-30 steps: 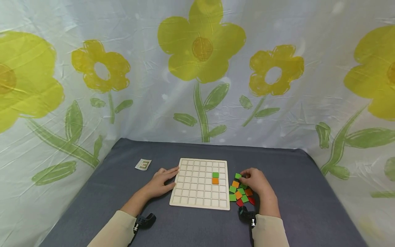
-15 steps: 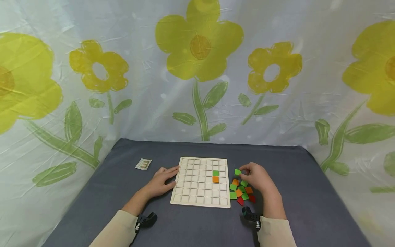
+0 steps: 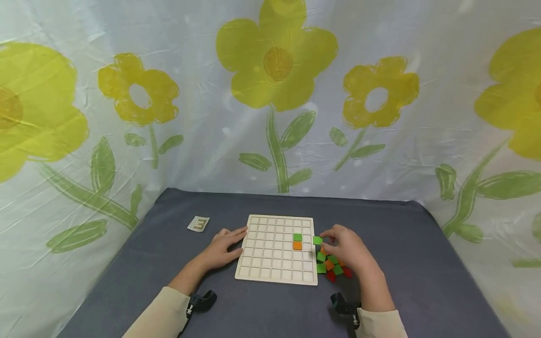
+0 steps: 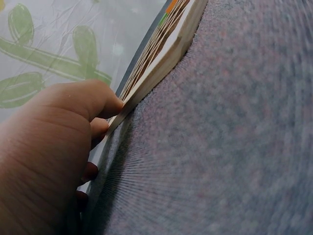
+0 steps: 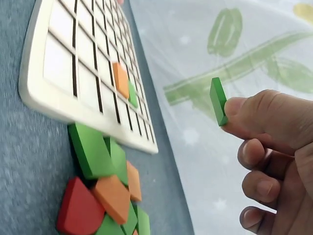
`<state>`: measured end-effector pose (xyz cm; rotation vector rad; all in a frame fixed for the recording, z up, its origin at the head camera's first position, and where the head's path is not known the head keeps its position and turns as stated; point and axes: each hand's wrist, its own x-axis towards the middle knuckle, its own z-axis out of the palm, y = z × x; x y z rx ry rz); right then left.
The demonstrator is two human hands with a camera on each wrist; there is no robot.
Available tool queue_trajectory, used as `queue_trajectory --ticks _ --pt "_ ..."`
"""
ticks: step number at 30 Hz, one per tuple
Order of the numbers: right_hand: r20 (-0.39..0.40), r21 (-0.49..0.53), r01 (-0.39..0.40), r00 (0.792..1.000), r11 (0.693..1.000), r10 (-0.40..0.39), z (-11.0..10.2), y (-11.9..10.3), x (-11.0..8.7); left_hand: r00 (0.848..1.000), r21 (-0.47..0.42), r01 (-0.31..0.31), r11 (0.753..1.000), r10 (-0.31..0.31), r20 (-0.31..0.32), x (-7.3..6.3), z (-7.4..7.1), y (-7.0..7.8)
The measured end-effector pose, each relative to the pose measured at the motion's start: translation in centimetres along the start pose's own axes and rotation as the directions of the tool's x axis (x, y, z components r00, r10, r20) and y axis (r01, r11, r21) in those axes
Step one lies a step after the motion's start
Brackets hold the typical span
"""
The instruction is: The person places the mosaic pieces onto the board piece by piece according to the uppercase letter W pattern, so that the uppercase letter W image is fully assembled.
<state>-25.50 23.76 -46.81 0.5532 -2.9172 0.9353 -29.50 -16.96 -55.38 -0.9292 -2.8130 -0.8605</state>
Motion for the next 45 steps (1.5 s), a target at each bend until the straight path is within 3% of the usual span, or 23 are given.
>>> queue_trajectory --ticks 20,29,35,39,45 --pt "0.070 -0.012 0.049 0.996 0.999 -0.048 2.6 -1.4 1.2 1.000 0.007 0.023 1.000 -0.023 0.017 0.2 -0.3 0.0" --pt "0.143 -0.014 0.083 0.987 0.996 -0.080 4.6 -1.6 1.3 0.999 0.013 0.028 1.000 -0.028 0.031 0.1 -0.2 -0.1" --pt "0.145 -0.039 0.092 0.986 0.995 -0.085 5.7 -1.5 1.6 0.999 0.005 0.030 1.000 -0.030 0.022 0.1 -0.1 0.0" --pt "0.138 -0.059 0.065 0.989 0.996 -0.057 5.9 -1.7 1.7 1.000 0.013 0.015 1.000 -0.015 0.009 0.1 0.0 -0.1" --pt "0.127 -0.093 0.086 0.989 0.992 -0.074 5.9 -2.0 1.6 1.000 0.014 0.011 1.000 -0.011 0.012 0.1 0.1 -0.3"
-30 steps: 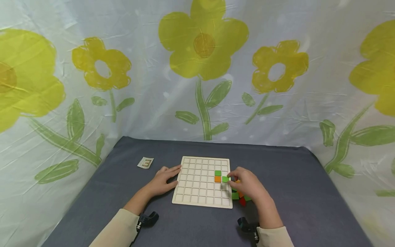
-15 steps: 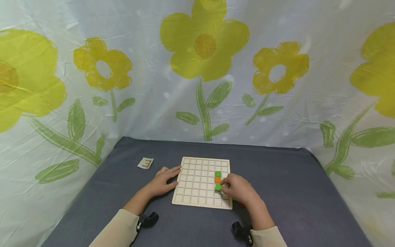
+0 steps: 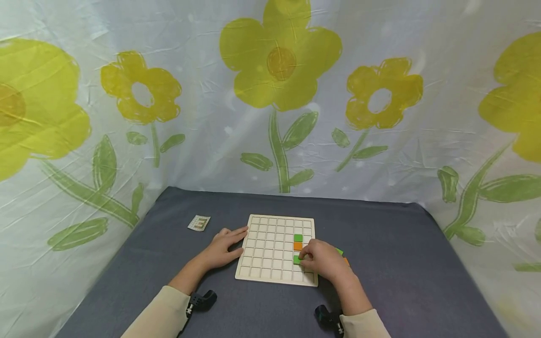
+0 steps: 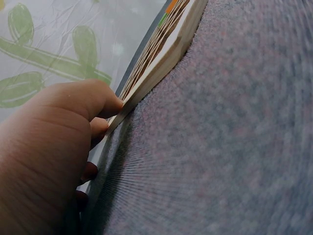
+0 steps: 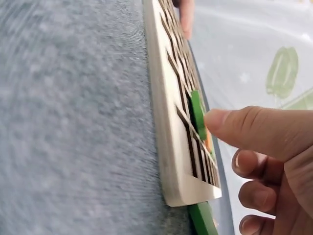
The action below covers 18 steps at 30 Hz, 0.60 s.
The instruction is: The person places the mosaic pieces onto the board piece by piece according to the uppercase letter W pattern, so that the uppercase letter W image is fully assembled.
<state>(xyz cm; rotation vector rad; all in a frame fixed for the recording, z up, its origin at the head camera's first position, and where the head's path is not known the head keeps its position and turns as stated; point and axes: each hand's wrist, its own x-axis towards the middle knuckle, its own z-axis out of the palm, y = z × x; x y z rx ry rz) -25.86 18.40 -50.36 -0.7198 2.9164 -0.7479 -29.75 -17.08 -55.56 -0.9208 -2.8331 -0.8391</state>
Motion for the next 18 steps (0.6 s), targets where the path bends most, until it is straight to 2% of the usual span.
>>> queue_trajectory --ticks 4,14,18 --pt "-0.008 -0.042 -0.008 1.000 0.999 0.008 0.14 -0.18 -0.04 1.000 -0.001 0.005 1.000 -0.005 0.003 0.00 0.02 0.04" --pt "-0.076 -0.110 -0.138 0.989 0.984 0.130 0.64 -1.03 0.05 1.000 -0.009 0.003 1.000 -0.003 0.002 0.04 0.00 0.09" --pt "-0.083 -0.104 -0.178 0.982 0.978 0.170 0.76 -0.86 0.18 1.000 -0.010 0.012 1.000 -0.012 0.005 0.07 0.05 -0.09"
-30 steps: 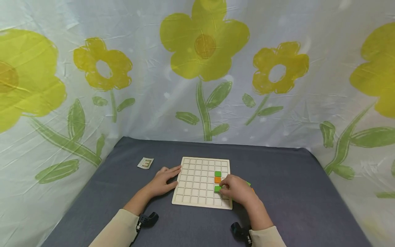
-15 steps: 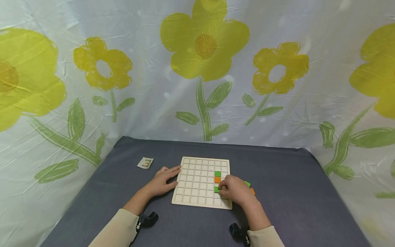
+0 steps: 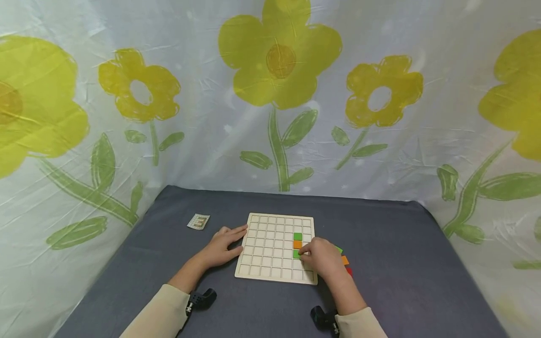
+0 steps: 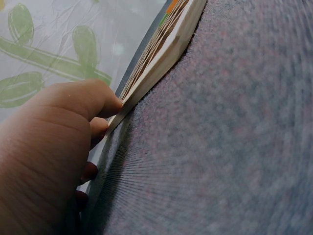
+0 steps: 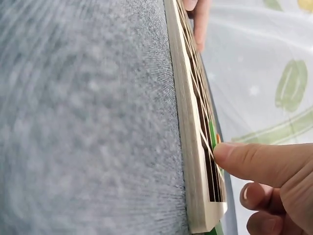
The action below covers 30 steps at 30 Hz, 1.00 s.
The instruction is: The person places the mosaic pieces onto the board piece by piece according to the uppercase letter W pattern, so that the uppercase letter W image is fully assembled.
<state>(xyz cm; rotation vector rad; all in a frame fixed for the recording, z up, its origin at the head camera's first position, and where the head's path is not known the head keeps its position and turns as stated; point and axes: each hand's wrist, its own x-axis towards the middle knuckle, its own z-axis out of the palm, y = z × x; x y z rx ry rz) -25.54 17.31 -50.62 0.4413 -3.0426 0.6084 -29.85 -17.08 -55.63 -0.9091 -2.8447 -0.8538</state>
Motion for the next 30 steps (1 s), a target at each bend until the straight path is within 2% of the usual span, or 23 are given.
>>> queue_trajectory --ticks 2,7,12,15,22,27,30 --pt "0.009 0.017 -0.003 1.000 1.000 0.003 -0.1 0.2 0.0 1.000 0.007 0.004 1.000 -0.004 0.002 0.1 0.1 -0.1" --pt "0.055 0.135 -0.003 0.998 0.991 -0.005 -0.8 1.3 -0.2 1.000 0.007 -0.004 1.000 0.004 -0.004 0.2 0.2 -0.1" --pt "0.043 0.236 -0.007 0.999 0.972 -0.004 -2.2 2.9 -0.6 1.000 0.004 0.007 1.000 -0.007 0.001 0.2 0.2 -0.1" --pt "0.043 0.293 -0.039 0.999 0.955 0.027 -2.9 3.9 -0.9 1.000 -0.001 0.011 1.000 -0.011 -0.003 0.1 0.1 -0.1" --pt "0.052 0.329 -0.106 0.994 0.938 0.094 -4.4 6.1 -1.7 1.000 0.001 0.017 1.000 -0.017 -0.004 0.1 -0.1 -0.1" --pt "0.063 0.377 -0.093 0.995 0.921 0.075 -5.5 7.6 -2.6 1.000 -0.005 0.023 1.000 -0.023 0.004 0.1 0.0 0.0" --pt "0.099 0.394 -0.094 0.993 0.914 0.059 -6.0 8.7 -3.2 1.000 -0.005 0.022 1.000 -0.022 0.007 0.2 0.1 -0.1"
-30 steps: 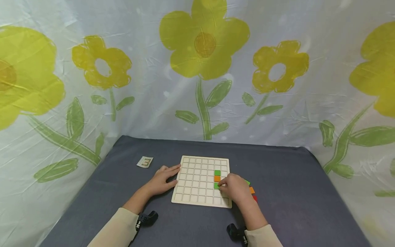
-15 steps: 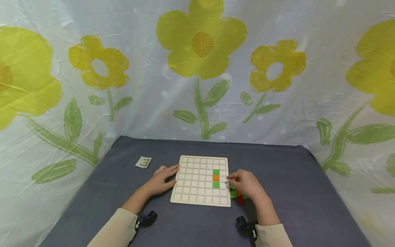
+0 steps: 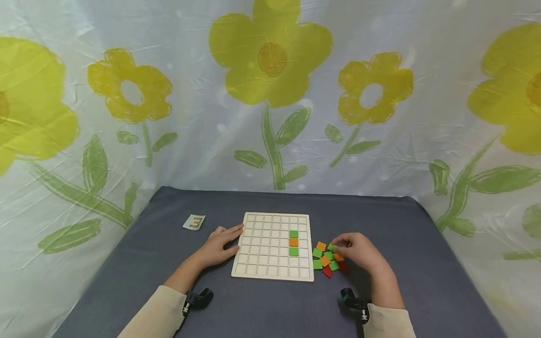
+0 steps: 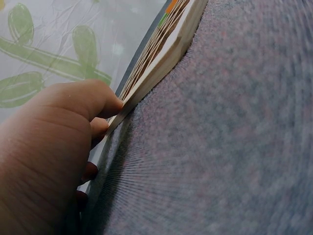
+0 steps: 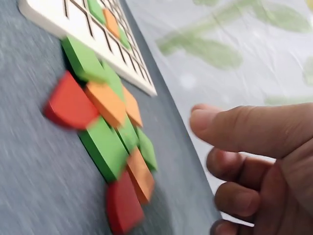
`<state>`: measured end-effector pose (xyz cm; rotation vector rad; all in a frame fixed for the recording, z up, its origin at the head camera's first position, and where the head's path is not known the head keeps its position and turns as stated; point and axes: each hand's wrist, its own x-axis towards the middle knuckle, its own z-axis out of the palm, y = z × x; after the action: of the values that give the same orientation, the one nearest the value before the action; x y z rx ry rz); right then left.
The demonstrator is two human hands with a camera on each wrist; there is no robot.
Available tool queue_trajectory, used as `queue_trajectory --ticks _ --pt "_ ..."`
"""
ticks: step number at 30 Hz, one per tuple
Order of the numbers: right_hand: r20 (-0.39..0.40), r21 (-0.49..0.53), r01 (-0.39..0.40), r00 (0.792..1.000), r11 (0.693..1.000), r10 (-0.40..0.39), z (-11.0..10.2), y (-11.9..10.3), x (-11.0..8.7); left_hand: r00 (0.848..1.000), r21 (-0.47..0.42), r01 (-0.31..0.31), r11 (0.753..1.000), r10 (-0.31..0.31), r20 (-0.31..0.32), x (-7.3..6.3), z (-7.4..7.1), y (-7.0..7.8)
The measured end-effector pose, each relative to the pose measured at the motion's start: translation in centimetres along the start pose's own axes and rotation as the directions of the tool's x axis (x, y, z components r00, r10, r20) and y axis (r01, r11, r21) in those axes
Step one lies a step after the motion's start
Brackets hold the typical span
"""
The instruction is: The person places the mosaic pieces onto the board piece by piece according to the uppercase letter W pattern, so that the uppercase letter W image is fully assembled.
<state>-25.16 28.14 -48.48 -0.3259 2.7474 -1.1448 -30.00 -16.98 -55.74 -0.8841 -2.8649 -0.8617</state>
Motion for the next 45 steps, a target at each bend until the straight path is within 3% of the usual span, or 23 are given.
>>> queue_trajectory --ticks 4,10,12,21,27,36,40,45 --pt "0.083 0.024 -0.052 0.995 0.998 0.049 -0.9 1.4 -0.7 1.000 -0.002 0.001 1.000 -0.001 -0.002 0.0 0.2 -0.1" --pt "0.238 0.051 -0.125 0.965 0.991 0.109 -1.5 2.4 -1.5 1.000 0.010 0.003 1.000 -0.003 -0.005 0.0 0.2 -0.2" --pt "0.249 0.060 -0.137 0.961 0.989 0.118 -1.3 2.3 -1.5 1.000 0.011 0.003 1.000 -0.003 -0.006 0.0 0.2 -0.2" --pt "0.162 -0.019 -0.115 0.980 0.993 0.117 -1.1 2.7 -1.4 1.000 0.006 -0.018 1.000 0.018 -0.008 0.1 0.2 -0.1" --pt "0.056 -0.109 -0.111 0.992 0.988 0.117 -1.5 3.2 -1.3 1.000 0.010 -0.004 1.000 0.004 -0.001 0.1 0.0 0.1" --pt "-0.030 -0.172 -0.236 0.972 0.956 0.234 -1.7 3.6 -1.3 0.999 0.010 -0.026 1.000 0.026 -0.029 0.0 0.1 0.0" --pt "-0.021 -0.172 -0.232 0.973 0.957 0.232 -1.9 3.3 -1.3 0.999 0.001 -0.032 0.999 0.032 -0.038 -0.1 0.1 0.0" --pt "-0.072 -0.114 -0.195 0.980 0.974 0.188 -1.9 3.4 -1.3 1.000 -0.006 -0.017 1.000 0.017 -0.018 0.0 0.1 0.0"
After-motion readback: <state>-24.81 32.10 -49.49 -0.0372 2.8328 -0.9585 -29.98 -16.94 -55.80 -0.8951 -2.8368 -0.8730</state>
